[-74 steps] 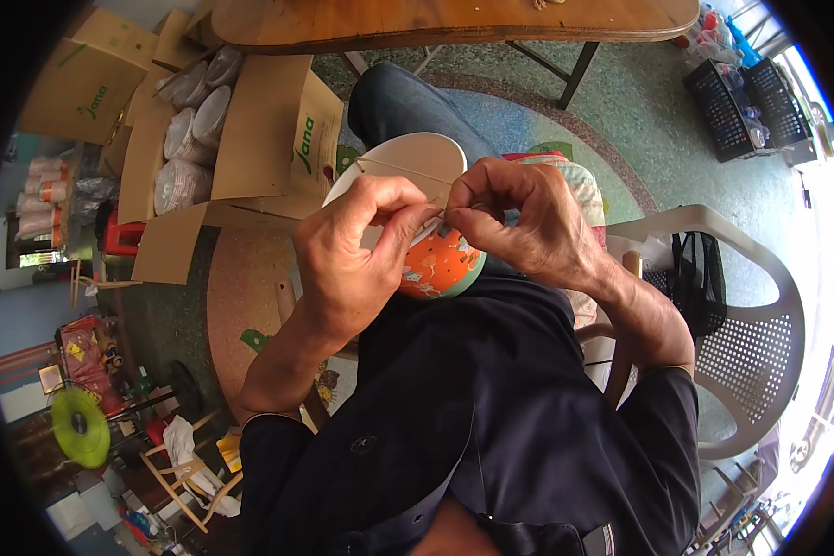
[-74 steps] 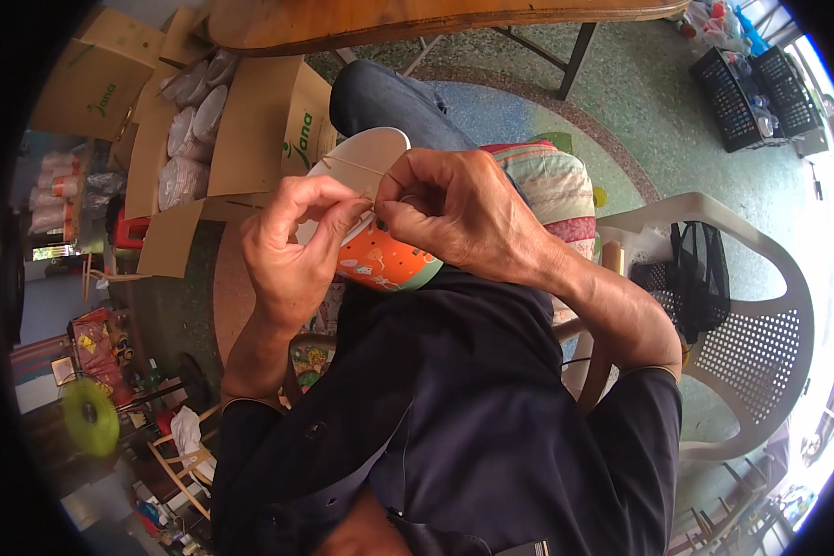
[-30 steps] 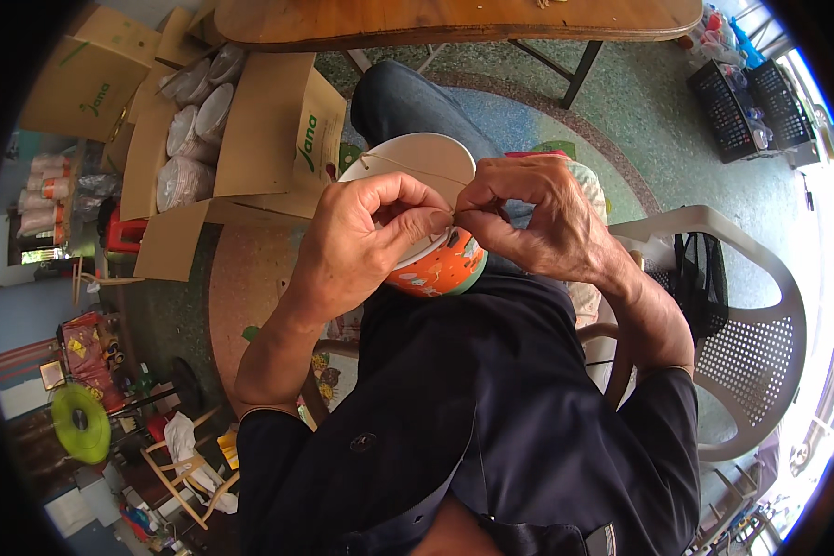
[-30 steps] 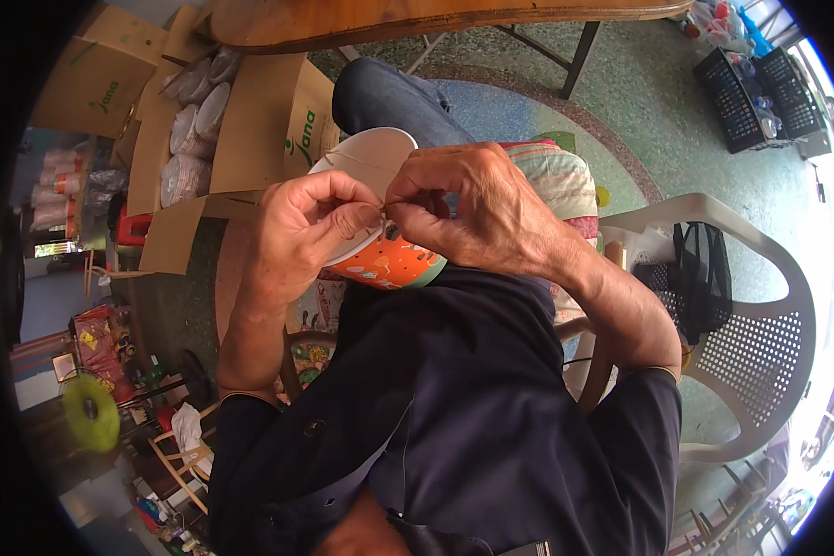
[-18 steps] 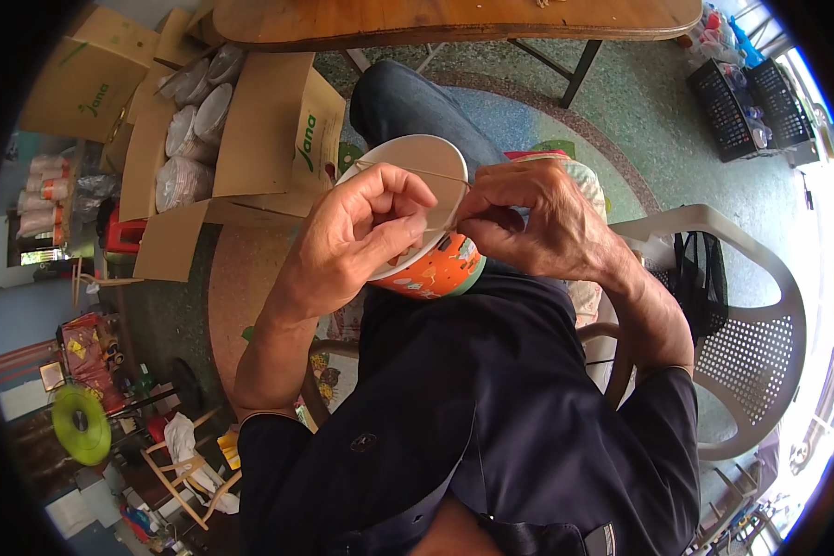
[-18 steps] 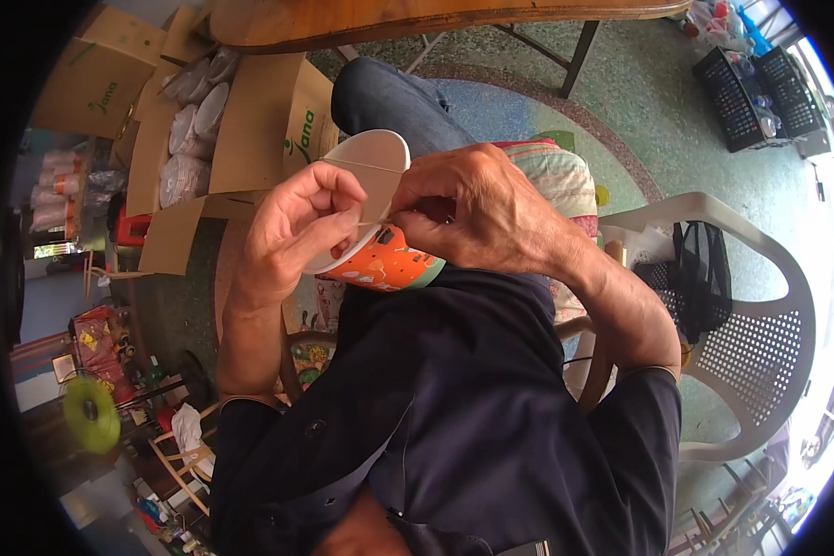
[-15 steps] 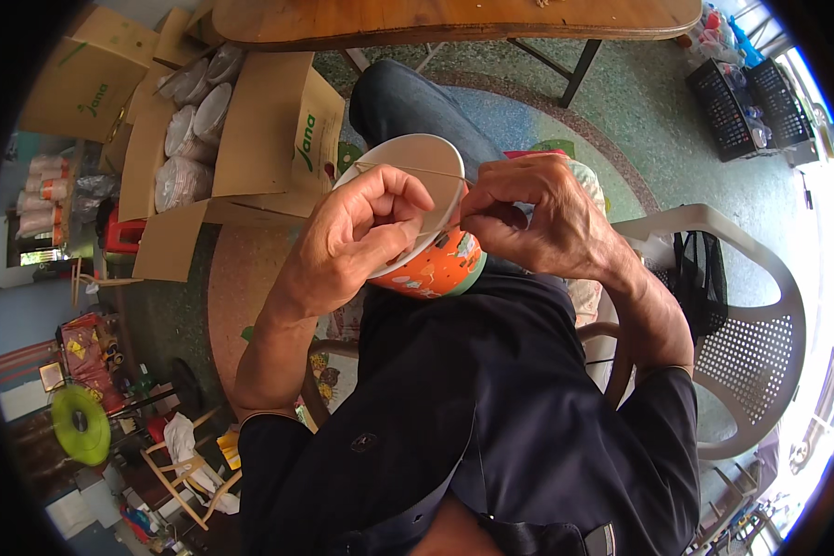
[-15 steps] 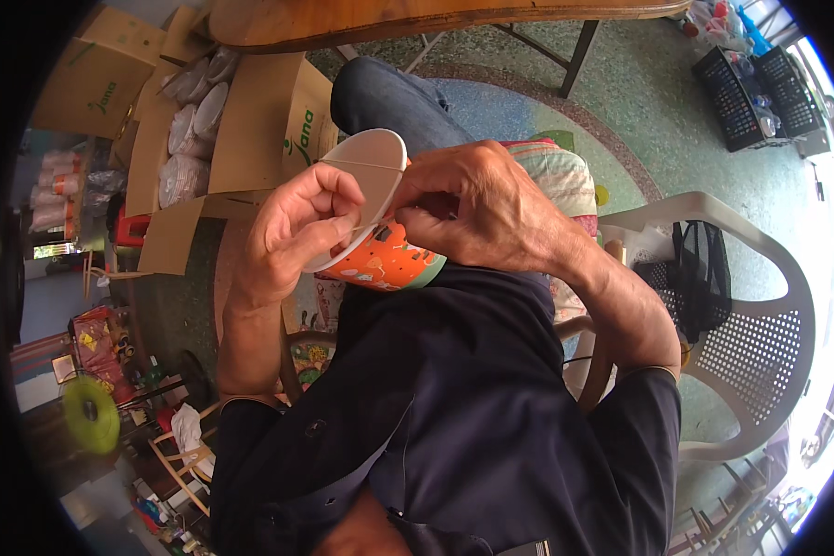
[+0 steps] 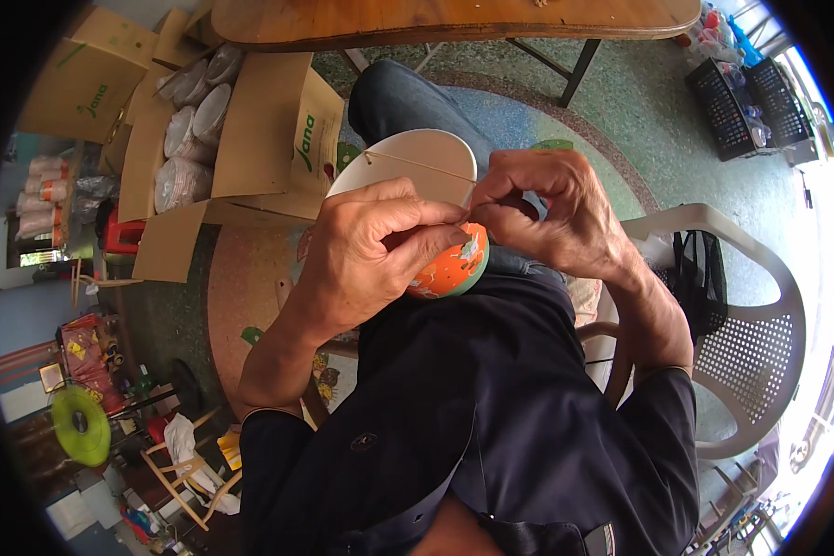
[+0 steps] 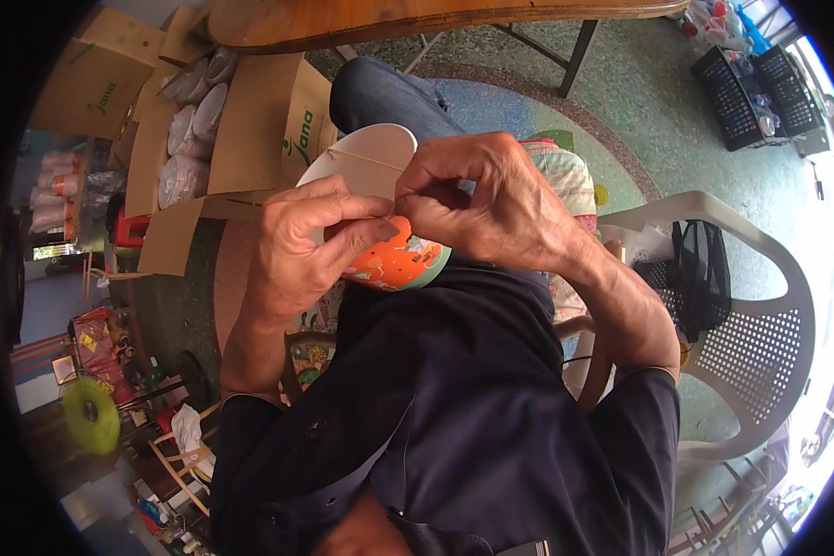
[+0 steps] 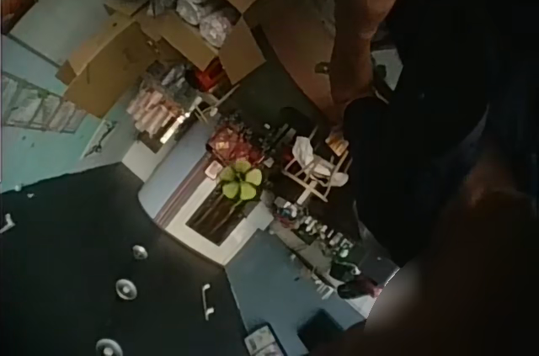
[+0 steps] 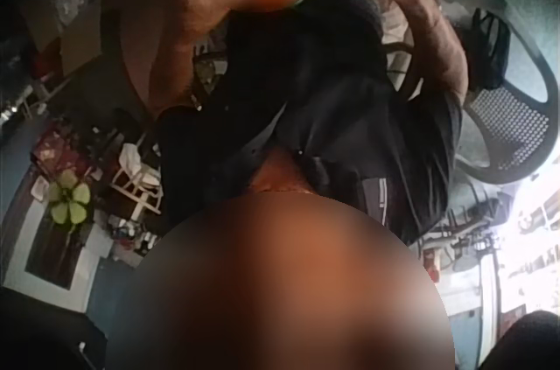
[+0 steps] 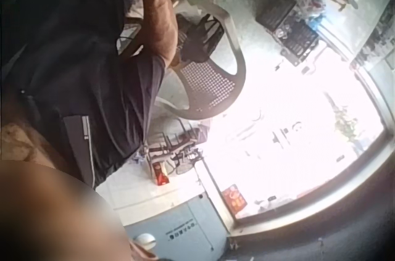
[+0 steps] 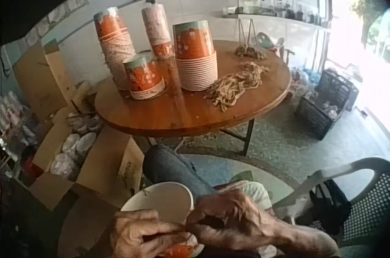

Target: Attaching twine handles to paper buckets in a packaging setting.

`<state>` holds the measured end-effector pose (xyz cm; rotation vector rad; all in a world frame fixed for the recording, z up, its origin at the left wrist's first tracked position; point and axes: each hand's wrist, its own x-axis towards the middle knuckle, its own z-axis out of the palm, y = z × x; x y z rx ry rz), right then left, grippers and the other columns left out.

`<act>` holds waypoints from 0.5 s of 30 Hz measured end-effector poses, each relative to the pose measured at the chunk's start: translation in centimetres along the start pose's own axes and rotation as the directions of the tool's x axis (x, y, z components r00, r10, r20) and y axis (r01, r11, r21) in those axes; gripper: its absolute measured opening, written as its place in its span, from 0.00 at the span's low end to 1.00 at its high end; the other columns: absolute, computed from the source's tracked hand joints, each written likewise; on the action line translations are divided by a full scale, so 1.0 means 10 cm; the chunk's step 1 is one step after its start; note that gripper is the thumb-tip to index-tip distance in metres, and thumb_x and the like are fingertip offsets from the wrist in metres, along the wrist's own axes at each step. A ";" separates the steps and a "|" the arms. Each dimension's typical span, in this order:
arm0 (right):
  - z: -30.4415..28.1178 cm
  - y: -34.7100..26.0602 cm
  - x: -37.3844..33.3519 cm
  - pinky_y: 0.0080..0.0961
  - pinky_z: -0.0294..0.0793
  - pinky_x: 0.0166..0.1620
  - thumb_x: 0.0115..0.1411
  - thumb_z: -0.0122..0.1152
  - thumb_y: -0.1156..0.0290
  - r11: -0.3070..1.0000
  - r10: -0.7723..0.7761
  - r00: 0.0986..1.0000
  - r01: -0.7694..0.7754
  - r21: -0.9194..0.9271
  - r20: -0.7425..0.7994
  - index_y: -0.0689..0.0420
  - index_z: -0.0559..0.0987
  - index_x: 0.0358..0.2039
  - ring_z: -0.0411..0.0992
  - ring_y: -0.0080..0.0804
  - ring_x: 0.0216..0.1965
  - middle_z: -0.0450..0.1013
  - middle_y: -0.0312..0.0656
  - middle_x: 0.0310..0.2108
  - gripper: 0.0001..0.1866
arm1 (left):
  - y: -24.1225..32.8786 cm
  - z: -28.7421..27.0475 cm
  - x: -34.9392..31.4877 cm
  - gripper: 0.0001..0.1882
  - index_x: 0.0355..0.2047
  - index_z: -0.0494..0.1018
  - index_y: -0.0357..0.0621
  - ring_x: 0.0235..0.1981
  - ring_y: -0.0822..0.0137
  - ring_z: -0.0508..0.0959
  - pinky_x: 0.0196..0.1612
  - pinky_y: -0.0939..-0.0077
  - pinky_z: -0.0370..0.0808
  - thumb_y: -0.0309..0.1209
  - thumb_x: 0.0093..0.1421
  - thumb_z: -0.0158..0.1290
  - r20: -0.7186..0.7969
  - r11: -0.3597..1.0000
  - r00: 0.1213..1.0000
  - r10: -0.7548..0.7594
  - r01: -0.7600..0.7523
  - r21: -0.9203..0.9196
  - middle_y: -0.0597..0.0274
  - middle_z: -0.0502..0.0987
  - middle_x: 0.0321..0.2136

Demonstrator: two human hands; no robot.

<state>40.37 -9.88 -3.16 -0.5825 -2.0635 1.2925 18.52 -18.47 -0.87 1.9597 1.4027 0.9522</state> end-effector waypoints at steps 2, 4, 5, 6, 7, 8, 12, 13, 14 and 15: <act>-0.02 -0.02 0.00 0.23 0.70 0.32 0.59 0.65 0.76 0.994 0.079 0.997 -0.078 0.081 -0.016 0.62 0.83 0.31 0.72 0.20 0.28 0.78 0.36 0.26 0.03 | 0.03 0.01 0.01 0.08 0.38 0.86 0.40 0.28 0.67 0.83 0.33 0.75 0.77 0.28 0.60 0.69 0.001 0.998 0.999 -0.051 0.051 -0.027 0.58 0.82 0.28; -0.03 -0.02 -0.01 0.22 0.70 0.32 0.60 0.64 0.76 0.991 0.087 0.996 -0.084 0.102 -0.023 0.62 0.83 0.31 0.71 0.19 0.27 0.79 0.36 0.26 0.04 | 0.01 -0.01 0.02 0.07 0.39 0.85 0.38 0.30 0.69 0.83 0.35 0.75 0.78 0.28 0.62 0.67 0.019 0.995 0.998 -0.060 0.062 -0.077 0.58 0.83 0.29; -0.03 -0.03 -0.01 0.22 0.69 0.32 0.60 0.64 0.76 0.988 0.096 0.995 -0.092 0.123 -0.029 0.63 0.83 0.31 0.70 0.18 0.27 0.79 0.35 0.27 0.04 | -0.01 -0.03 0.03 0.07 0.39 0.85 0.37 0.32 0.70 0.83 0.37 0.76 0.78 0.28 0.64 0.65 0.036 0.989 0.997 -0.070 0.074 -0.127 0.58 0.84 0.29; -0.03 -0.02 -0.01 0.22 0.69 0.32 0.60 0.64 0.76 0.988 0.097 0.995 -0.093 0.123 -0.031 0.63 0.83 0.31 0.70 0.18 0.27 0.79 0.35 0.27 0.04 | -0.02 -0.04 0.03 0.07 0.39 0.85 0.37 0.32 0.70 0.83 0.37 0.76 0.78 0.28 0.64 0.65 0.039 0.989 0.997 -0.069 0.073 -0.127 0.58 0.84 0.29; -0.03 -0.02 0.00 0.21 0.68 0.31 0.61 0.64 0.76 0.991 0.081 0.997 -0.079 0.112 -0.010 0.62 0.83 0.33 0.68 0.17 0.26 0.77 0.34 0.25 0.04 | -0.04 -0.05 0.02 0.08 0.40 0.84 0.35 0.34 0.72 0.83 0.39 0.76 0.79 0.28 0.66 0.63 0.075 0.964 0.987 -0.144 0.157 -0.214 0.58 0.84 0.31; -0.04 -0.01 0.00 0.21 0.67 0.31 0.62 0.63 0.76 0.993 0.065 0.998 -0.066 0.100 0.013 0.62 0.82 0.36 0.66 0.16 0.26 0.75 0.33 0.23 0.04 | -0.05 -0.07 0.02 0.09 0.40 0.84 0.33 0.36 0.74 0.83 0.41 0.77 0.79 0.28 0.67 0.61 0.117 0.925 0.970 -0.215 0.241 -0.295 0.58 0.85 0.32; -0.06 -0.03 0.01 0.20 0.65 0.30 0.63 0.61 0.76 0.967 0.176 0.984 -0.180 0.182 0.042 0.61 0.79 0.41 0.63 0.15 0.25 0.69 0.30 0.22 0.06 | -0.04 -0.10 0.00 0.09 0.41 0.83 0.31 0.37 0.77 0.81 0.43 0.78 0.79 0.27 0.68 0.59 0.183 0.870 0.943 -0.278 0.328 -0.367 0.59 0.86 0.34; -0.06 0.00 0.01 0.20 0.64 0.30 0.63 0.61 0.77 0.949 0.166 0.985 -0.173 0.265 0.048 0.60 0.78 0.42 0.62 0.14 0.26 0.67 0.29 0.22 0.07 | -0.04 -0.10 0.00 0.09 0.41 0.83 0.32 0.37 0.77 0.81 0.42 0.79 0.79 0.27 0.67 0.59 0.190 0.873 0.938 -0.289 0.340 -0.351 0.60 0.86 0.33; -0.05 0.03 0.00 0.19 0.63 0.31 0.64 0.60 0.77 0.924 0.156 0.986 -0.164 0.345 0.053 0.59 0.77 0.43 0.61 0.14 0.26 0.65 0.28 0.22 0.08 | -0.03 -0.11 0.00 0.09 0.40 0.83 0.32 0.36 0.77 0.81 0.42 0.79 0.79 0.27 0.67 0.59 0.197 0.874 0.934 -0.300 0.351 -0.335 0.61 0.86 0.33; -0.03 0.04 0.00 0.19 0.63 0.31 0.64 0.60 0.77 0.924 0.155 0.986 -0.165 0.345 0.055 0.59 0.77 0.43 0.61 0.14 0.26 0.65 0.28 0.22 0.08 | -0.04 -0.10 0.00 0.09 0.40 0.83 0.32 0.36 0.77 0.81 0.42 0.79 0.79 0.27 0.67 0.59 0.196 0.874 0.934 -0.300 0.351 -0.336 0.61 0.86 0.33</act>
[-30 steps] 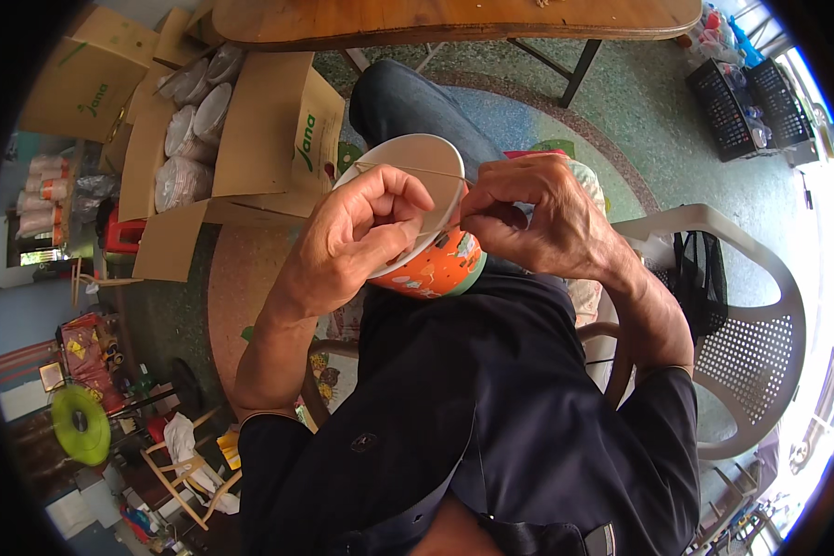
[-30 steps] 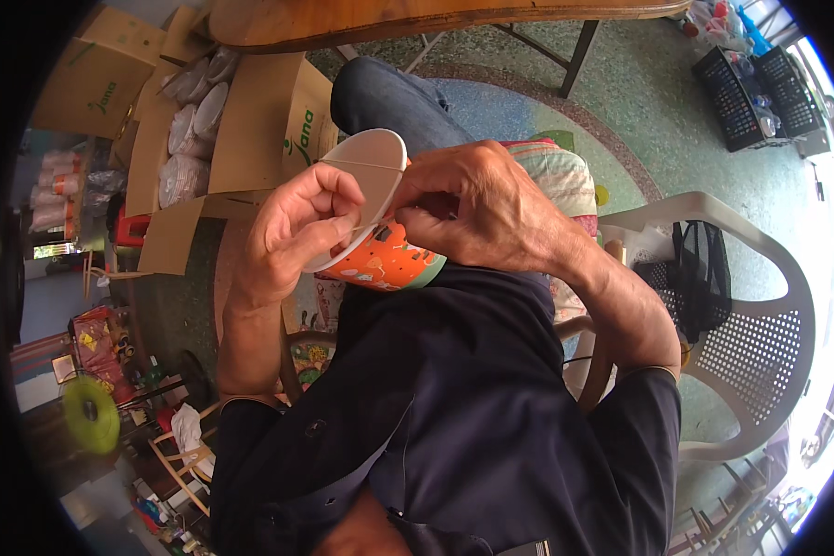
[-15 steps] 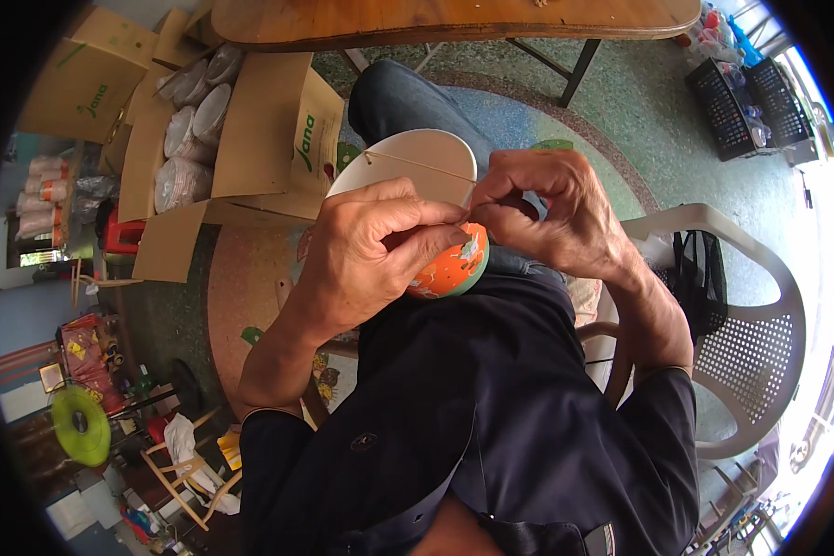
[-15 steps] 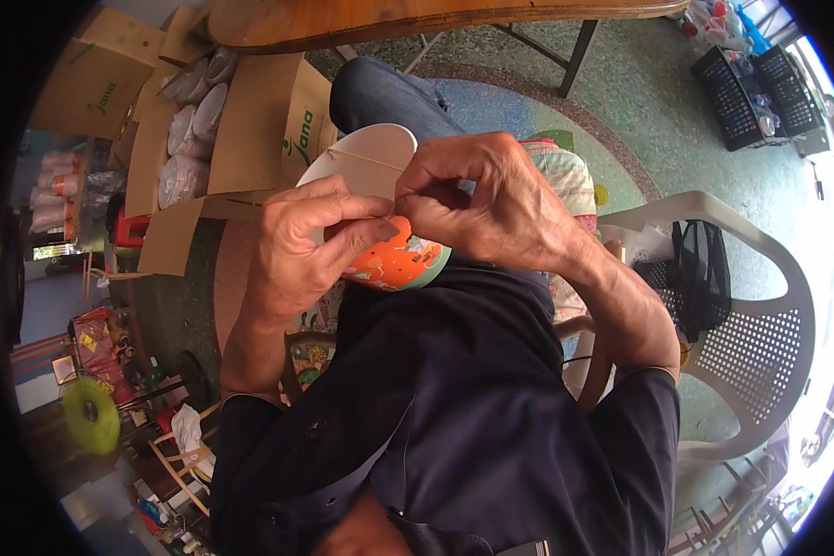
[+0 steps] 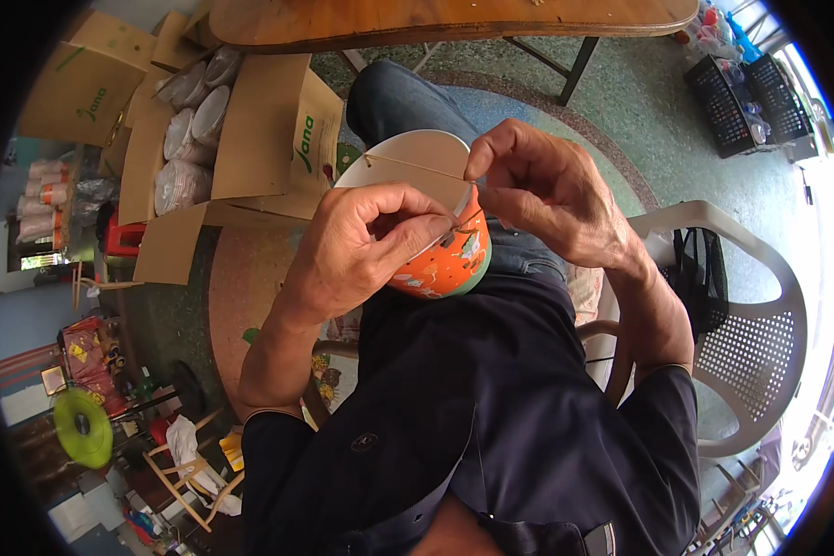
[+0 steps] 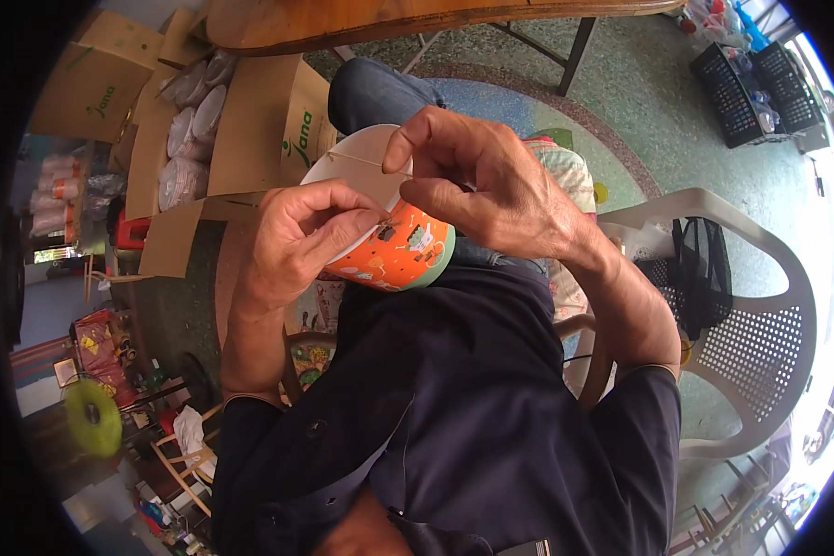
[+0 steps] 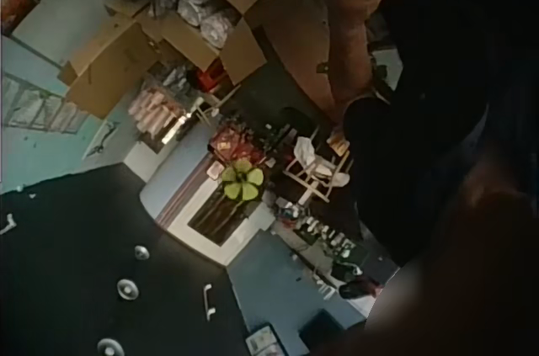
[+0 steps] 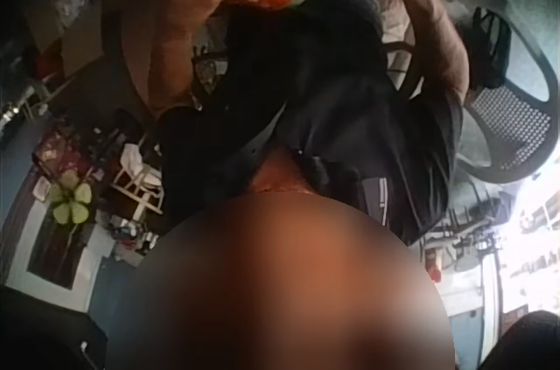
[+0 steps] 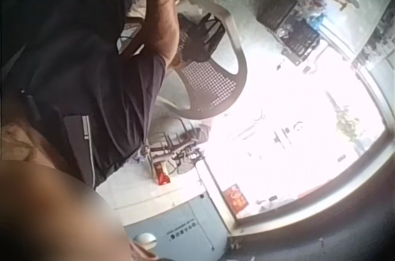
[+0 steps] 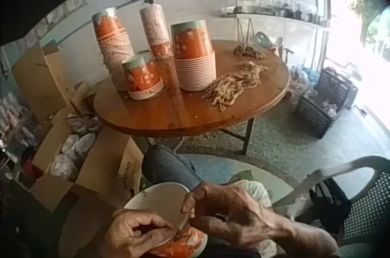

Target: Attaching twine handles to paper buckets in a packaging setting.

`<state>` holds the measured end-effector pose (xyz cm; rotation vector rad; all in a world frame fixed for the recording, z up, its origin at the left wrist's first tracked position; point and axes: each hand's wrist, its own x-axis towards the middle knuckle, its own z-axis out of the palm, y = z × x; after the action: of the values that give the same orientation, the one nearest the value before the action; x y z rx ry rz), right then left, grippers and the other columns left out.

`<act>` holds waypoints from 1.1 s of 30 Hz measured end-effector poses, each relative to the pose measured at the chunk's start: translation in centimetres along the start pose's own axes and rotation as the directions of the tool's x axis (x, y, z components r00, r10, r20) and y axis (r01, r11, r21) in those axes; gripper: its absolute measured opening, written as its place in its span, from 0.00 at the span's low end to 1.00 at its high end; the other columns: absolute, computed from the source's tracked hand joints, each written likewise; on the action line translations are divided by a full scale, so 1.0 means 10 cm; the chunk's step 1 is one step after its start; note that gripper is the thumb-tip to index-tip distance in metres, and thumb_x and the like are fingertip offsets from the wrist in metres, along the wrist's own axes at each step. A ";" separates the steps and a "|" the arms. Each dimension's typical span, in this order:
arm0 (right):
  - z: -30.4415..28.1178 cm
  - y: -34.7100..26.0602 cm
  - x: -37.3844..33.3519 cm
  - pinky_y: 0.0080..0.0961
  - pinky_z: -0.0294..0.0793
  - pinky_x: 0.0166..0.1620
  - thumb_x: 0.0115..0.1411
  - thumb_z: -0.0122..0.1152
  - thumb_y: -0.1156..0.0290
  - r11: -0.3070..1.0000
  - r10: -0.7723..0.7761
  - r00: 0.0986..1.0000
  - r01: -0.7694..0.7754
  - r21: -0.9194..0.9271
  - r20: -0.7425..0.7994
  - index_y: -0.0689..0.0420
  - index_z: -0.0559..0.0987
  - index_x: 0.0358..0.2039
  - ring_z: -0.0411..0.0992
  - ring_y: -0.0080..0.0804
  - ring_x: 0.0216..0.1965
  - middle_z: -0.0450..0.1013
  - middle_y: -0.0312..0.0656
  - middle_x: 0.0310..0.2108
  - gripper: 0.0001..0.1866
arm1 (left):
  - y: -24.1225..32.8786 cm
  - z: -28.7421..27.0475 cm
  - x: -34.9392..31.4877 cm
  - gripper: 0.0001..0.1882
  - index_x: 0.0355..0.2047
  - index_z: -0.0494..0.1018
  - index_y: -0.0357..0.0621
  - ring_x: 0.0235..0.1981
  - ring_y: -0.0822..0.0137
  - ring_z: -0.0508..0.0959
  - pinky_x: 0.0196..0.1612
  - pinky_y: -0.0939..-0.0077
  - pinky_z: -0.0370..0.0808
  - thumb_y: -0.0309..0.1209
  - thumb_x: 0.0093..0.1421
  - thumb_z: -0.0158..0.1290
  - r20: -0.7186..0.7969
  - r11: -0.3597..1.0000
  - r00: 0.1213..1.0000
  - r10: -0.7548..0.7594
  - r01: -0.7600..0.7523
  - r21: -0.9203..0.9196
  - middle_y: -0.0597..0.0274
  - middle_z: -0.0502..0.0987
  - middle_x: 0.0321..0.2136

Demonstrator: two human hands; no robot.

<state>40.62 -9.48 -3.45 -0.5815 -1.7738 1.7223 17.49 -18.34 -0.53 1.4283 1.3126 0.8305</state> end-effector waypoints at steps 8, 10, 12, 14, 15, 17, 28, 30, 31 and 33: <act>-0.03 -0.02 0.03 0.24 0.68 0.33 0.53 0.77 0.69 0.762 -0.339 0.928 0.368 -0.534 0.155 0.59 0.79 0.41 0.67 0.24 0.29 0.68 0.35 0.28 0.18 | -0.09 -0.02 0.00 0.08 0.39 0.83 0.32 0.35 0.78 0.81 0.40 0.80 0.79 0.26 0.67 0.59 -0.072 0.999 0.997 -0.023 0.020 -0.040 0.62 0.85 0.31; 0.00 -0.03 0.03 0.26 0.70 0.33 0.50 0.82 0.63 0.794 -0.289 0.951 0.303 -0.527 0.111 0.59 0.81 0.42 0.69 0.29 0.30 0.68 0.36 0.29 0.23 | -0.11 -0.02 0.00 0.08 0.39 0.83 0.32 0.35 0.78 0.81 0.40 0.80 0.79 0.26 0.67 0.59 -0.070 0.998 0.997 -0.016 0.012 -0.055 0.62 0.85 0.32; 0.01 -0.01 0.03 0.29 0.72 0.34 0.48 0.83 0.56 0.768 -0.320 0.944 0.308 -0.561 0.081 0.59 0.82 0.42 0.69 0.30 0.29 0.70 0.37 0.29 0.27 | -0.11 -0.01 -0.01 0.08 0.39 0.82 0.31 0.35 0.79 0.81 0.40 0.80 0.78 0.26 0.67 0.59 -0.068 0.998 0.998 -0.010 0.005 -0.069 0.63 0.85 0.32; 0.00 0.01 0.01 0.30 0.73 0.34 0.48 0.82 0.55 0.755 -0.312 0.945 0.311 -0.577 0.101 0.59 0.83 0.42 0.70 0.31 0.29 0.71 0.37 0.29 0.27 | -0.10 0.01 -0.01 0.08 0.40 0.81 0.31 0.36 0.79 0.80 0.41 0.81 0.78 0.26 0.68 0.58 -0.038 0.989 0.999 -0.039 0.033 -0.144 0.63 0.84 0.32; -0.01 0.02 0.01 0.31 0.73 0.34 0.48 0.82 0.54 0.741 -0.304 0.945 0.315 -0.593 0.122 0.58 0.83 0.42 0.71 0.32 0.28 0.73 0.37 0.29 0.27 | -0.10 0.01 -0.01 0.08 0.40 0.81 0.31 0.36 0.79 0.80 0.41 0.81 0.78 0.26 0.68 0.58 -0.038 0.989 0.999 -0.039 0.033 -0.144 0.63 0.84 0.32; 0.00 0.00 0.01 0.31 0.73 0.33 0.49 0.82 0.57 0.741 -0.310 0.943 0.321 -0.590 0.122 0.58 0.84 0.41 0.72 0.31 0.28 0.74 0.37 0.29 0.24 | -0.09 0.00 -0.01 0.08 0.40 0.81 0.32 0.36 0.79 0.80 0.41 0.81 0.78 0.27 0.69 0.58 -0.017 0.994 0.999 -0.048 0.046 -0.103 0.63 0.84 0.33; -0.01 -0.01 0.03 0.28 0.70 0.29 0.51 0.80 0.74 0.811 -0.315 0.940 0.340 -0.476 0.133 0.53 0.86 0.39 0.71 0.27 0.27 0.73 0.34 0.27 0.15 | -0.13 -0.01 0.00 0.08 0.41 0.80 0.33 0.37 0.78 0.81 0.43 0.80 0.78 0.27 0.69 0.59 -0.017 0.988 0.999 -0.036 0.033 -0.152 0.62 0.84 0.34; -0.01 0.01 0.04 0.27 0.69 0.29 0.51 0.80 0.74 0.817 -0.329 0.936 0.350 -0.459 0.128 0.53 0.87 0.38 0.71 0.26 0.26 0.72 0.34 0.25 0.13 | -0.14 -0.02 0.00 0.08 0.42 0.79 0.33 0.37 0.78 0.81 0.44 0.80 0.78 0.27 0.69 0.59 -0.017 0.988 0.999 -0.033 0.030 -0.151 0.62 0.84 0.34; -0.02 0.00 0.04 0.27 0.69 0.29 0.51 0.80 0.74 0.817 -0.329 0.936 0.350 -0.458 0.129 0.53 0.87 0.38 0.71 0.26 0.26 0.72 0.34 0.25 0.13 | -0.14 -0.02 0.00 0.08 0.42 0.79 0.33 0.37 0.78 0.81 0.44 0.80 0.78 0.27 0.69 0.59 -0.021 0.989 1.000 -0.022 0.019 -0.144 0.62 0.84 0.34; -0.05 -0.05 0.03 0.33 0.80 0.35 0.56 0.75 0.74 0.811 -0.271 0.947 0.321 -0.489 0.172 0.56 0.84 0.38 0.81 0.40 0.35 0.80 0.40 0.33 0.09 | -0.14 -0.02 0.00 0.08 0.42 0.79 0.33 0.37 0.78 0.81 0.44 0.80 0.78 0.27 0.69 0.59 -0.024 0.990 1.000 -0.011 0.008 -0.138 0.62 0.84 0.35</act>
<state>40.76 -8.98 -2.90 -0.4050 -2.2737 1.0740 16.88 -18.41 -1.85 1.3063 1.2548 0.9171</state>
